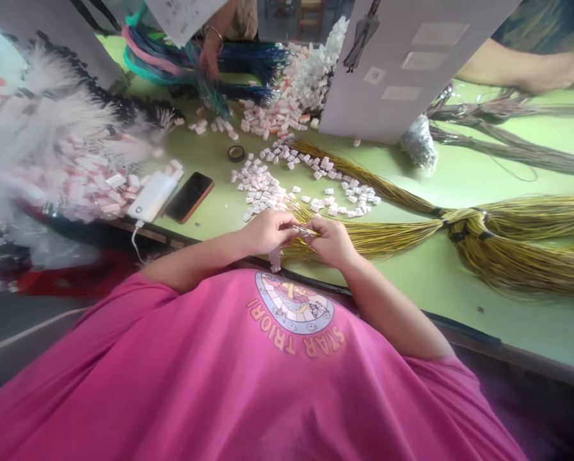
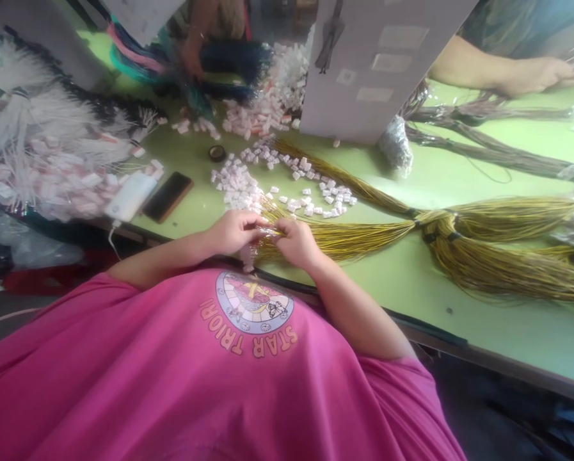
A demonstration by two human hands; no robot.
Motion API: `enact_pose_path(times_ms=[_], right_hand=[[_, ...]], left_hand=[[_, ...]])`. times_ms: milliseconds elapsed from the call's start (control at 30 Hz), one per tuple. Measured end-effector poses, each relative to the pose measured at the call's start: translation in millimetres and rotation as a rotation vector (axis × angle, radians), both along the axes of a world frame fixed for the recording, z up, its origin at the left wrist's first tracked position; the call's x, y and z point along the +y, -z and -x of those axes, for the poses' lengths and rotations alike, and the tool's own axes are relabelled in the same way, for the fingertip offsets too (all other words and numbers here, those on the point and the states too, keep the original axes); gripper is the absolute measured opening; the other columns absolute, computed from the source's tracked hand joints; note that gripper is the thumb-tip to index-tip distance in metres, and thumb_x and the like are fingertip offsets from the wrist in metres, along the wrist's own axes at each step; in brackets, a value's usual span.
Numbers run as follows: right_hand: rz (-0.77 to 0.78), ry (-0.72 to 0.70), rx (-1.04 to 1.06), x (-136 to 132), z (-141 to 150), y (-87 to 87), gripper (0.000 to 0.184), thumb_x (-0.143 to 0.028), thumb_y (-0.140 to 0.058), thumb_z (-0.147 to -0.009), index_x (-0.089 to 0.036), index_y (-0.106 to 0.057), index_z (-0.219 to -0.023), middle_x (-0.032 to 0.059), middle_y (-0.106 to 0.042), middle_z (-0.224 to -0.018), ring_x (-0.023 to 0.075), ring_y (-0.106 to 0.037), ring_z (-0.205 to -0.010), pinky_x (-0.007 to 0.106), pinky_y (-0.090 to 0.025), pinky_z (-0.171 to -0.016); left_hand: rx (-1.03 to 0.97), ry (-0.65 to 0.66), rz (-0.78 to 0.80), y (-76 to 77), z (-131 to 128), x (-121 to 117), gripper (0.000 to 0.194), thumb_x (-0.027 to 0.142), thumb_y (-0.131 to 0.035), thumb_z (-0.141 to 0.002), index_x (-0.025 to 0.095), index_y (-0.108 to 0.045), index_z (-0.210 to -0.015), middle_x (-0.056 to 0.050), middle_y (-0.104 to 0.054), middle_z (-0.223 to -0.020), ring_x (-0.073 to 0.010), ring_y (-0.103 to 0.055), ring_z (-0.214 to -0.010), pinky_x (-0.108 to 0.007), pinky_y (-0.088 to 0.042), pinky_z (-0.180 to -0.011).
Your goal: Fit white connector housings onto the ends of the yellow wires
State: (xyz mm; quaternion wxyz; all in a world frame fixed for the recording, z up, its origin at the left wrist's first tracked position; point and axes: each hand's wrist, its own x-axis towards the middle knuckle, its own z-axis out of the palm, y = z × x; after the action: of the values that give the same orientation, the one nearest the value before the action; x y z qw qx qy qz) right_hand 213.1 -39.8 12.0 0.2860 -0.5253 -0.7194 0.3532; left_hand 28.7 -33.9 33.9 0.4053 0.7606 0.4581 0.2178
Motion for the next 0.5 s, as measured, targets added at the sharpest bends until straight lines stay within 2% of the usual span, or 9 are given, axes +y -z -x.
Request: enact_pose_path(times_ms=[133, 200, 300, 333, 433, 500], right_hand=[[-0.046, -0.060, 0.156, 5.4, -6.8, -6.9, 0.017, -0.032, -0.059, -0.074, -0.018, -0.067, -0.071, 0.0025, -0.065, -0.074, 0.0144, -0.056, -0.071, 0.029, -0.044, -0.068], [-0.041, -0.036, 0.258, 7.7, -9.8, -7.9, 0.015, -0.031, -0.061, -0.073, -0.018, -0.068, -0.072, 0.0041, -0.066, -0.081, 0.0159, -0.058, -0.077, 0.031, -0.045, -0.074], [0.077, 0.027, 0.325, 9.0, -12.2, -6.2, 0.015, -0.030, -0.066, -0.068, -0.017, -0.069, -0.073, 0.0031, -0.066, -0.074, 0.0151, -0.058, -0.071, 0.032, -0.046, -0.070], [0.112, 0.039, 0.323, 8.8, -12.6, -5.6, 0.016, -0.030, -0.067, -0.066, -0.016, -0.069, -0.074, 0.0026, -0.065, -0.072, 0.0146, -0.057, -0.068, 0.031, -0.046, -0.068], [0.169, 0.025, 0.321, 7.7, -13.4, -5.6, 0.017, -0.028, -0.066, -0.066, -0.015, -0.070, -0.076, 0.0018, -0.065, -0.067, 0.0134, -0.056, -0.064, 0.030, -0.045, -0.065], [0.200, 0.002, 0.345, 7.0, -13.7, -6.1, 0.015, -0.026, -0.063, -0.068, -0.015, -0.070, -0.076, 0.0016, -0.065, -0.064, 0.0124, -0.055, -0.060, 0.029, -0.044, -0.062]], left_hand=[[0.073, 0.008, -0.144, -7.9, 24.9, 11.0, 0.017, 0.026, -0.060, -0.081, 0.017, -0.068, -0.093, -0.005, -0.067, -0.091, -0.0125, -0.059, -0.076, -0.026, -0.047, -0.071], [0.140, -0.050, -0.215, -5.2, 44.0, 26.5, 0.019, 0.025, -0.060, -0.080, 0.018, -0.068, -0.095, -0.007, -0.065, -0.101, -0.0138, -0.058, -0.081, -0.027, -0.046, -0.073], [0.301, -0.225, -0.298, 12.5, 70.9, 55.0, 0.016, 0.018, -0.054, -0.080, 0.017, -0.068, -0.089, -0.009, -0.064, -0.100, -0.0176, -0.058, -0.090, -0.032, -0.043, -0.085], [0.345, -0.247, -0.288, 21.2, 77.5, 63.3, 0.016, 0.017, -0.055, -0.079, 0.018, -0.068, -0.088, -0.009, -0.065, -0.098, -0.0186, -0.058, -0.090, -0.033, -0.043, -0.086], [0.378, -0.236, -0.256, 46.2, 87.7, 79.1, 0.017, 0.017, -0.054, -0.078, 0.018, -0.067, -0.089, -0.009, -0.065, -0.097, -0.0198, -0.058, -0.091, -0.034, -0.042, -0.088], [0.383, -0.217, -0.265, 54.4, 88.3, 81.6, 0.021, 0.015, -0.052, -0.078, 0.018, -0.067, -0.092, -0.009, -0.065, -0.098, -0.0198, -0.058, -0.092, -0.034, -0.041, -0.088]])
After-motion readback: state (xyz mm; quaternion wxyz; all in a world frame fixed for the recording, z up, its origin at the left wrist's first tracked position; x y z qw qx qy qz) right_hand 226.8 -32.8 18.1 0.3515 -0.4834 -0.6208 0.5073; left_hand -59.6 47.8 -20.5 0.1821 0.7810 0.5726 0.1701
